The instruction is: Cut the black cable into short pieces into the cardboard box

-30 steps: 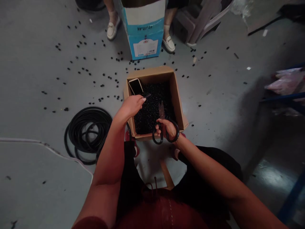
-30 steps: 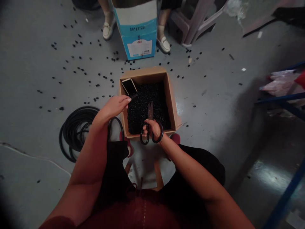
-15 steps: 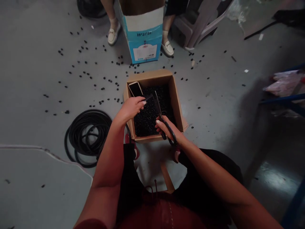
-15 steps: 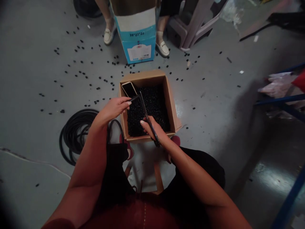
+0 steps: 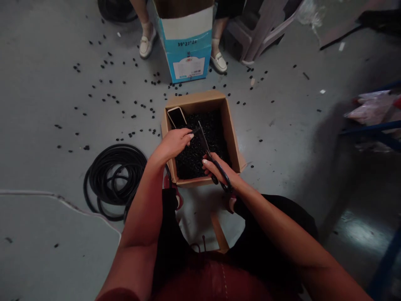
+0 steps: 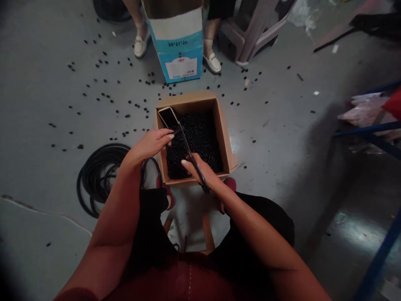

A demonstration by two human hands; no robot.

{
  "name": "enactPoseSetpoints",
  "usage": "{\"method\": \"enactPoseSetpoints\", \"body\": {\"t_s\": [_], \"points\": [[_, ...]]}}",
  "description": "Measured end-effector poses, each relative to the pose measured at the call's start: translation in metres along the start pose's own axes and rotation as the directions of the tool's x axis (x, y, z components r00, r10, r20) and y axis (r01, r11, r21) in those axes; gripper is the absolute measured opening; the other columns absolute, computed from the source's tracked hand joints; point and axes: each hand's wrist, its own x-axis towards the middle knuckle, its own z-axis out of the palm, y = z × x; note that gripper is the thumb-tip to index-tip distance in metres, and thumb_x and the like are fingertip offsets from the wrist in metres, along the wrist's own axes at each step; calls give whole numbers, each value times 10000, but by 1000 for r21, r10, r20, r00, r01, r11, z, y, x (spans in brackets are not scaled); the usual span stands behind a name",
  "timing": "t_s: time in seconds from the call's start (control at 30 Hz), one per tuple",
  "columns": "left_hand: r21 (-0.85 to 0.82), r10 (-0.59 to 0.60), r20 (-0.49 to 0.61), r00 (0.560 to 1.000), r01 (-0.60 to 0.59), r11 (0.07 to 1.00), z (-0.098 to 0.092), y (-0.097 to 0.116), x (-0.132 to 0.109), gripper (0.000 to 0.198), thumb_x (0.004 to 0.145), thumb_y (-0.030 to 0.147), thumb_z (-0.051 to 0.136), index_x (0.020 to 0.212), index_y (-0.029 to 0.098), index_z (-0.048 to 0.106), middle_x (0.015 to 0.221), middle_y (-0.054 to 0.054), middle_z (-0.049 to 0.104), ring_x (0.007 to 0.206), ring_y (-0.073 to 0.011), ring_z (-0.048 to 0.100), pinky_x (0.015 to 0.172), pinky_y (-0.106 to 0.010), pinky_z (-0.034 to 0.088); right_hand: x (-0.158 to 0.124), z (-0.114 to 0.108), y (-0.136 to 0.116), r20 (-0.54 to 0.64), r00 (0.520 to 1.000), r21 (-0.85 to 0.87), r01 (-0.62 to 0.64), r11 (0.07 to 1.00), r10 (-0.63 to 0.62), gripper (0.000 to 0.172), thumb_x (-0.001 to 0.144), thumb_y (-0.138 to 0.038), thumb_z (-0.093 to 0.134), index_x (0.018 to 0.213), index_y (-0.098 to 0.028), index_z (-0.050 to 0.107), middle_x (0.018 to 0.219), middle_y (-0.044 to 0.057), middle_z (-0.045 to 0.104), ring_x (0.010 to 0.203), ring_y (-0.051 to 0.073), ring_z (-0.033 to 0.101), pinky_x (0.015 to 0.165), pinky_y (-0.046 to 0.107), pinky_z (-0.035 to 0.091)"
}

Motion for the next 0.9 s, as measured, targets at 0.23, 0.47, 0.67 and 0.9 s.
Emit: {"method": "enactPoseSetpoints", "body": {"t_s": [0.23,0.47,0.67,0.9], "points": [[-39,-14,-78,997,11,999,-1,1,-1,343,847,313,465,1095,171,655,1108,-57,688,999,-202,605,895,-308,439,-2,0,-1,-1,1000,-12,5,1000,-5,282,881,-446,514,1019,-202,527,830,28,610,709,145,566,639,264,454],[-33,-35,-217,975,28,999,-4,3,-4,367,883,296,436,1171,185,635,1167,-65,675,1061,-220,595,944,-334,429,-3,3,-3,-20,999,-17,-38,999,38,324,829,-415,581,1067,-205,519,751,2,582,686,148,560,618,269,447],[-276,-43,-313,949,-47,960,15,13,-13,393,894,303,440,1218,152,605,1132,-80,683,1015,-198,618,897,-309,462,-5,17,6,-88,996,206,7,978,12,400,739,-441,658,1040,-238,491,822,0,613,762,162,614,651,278,482],[-514,-6,-260,966,-133,847,64,50,-54,516,929,362,437,1391,131,443,1123,-108,691,935,-190,659,862,-318,498,-30,47,8,-252,964,413,185,892,-83,423,650,-400,690,1001,-260,501,843,-2,615,734,165,623,615,279,479]]}}
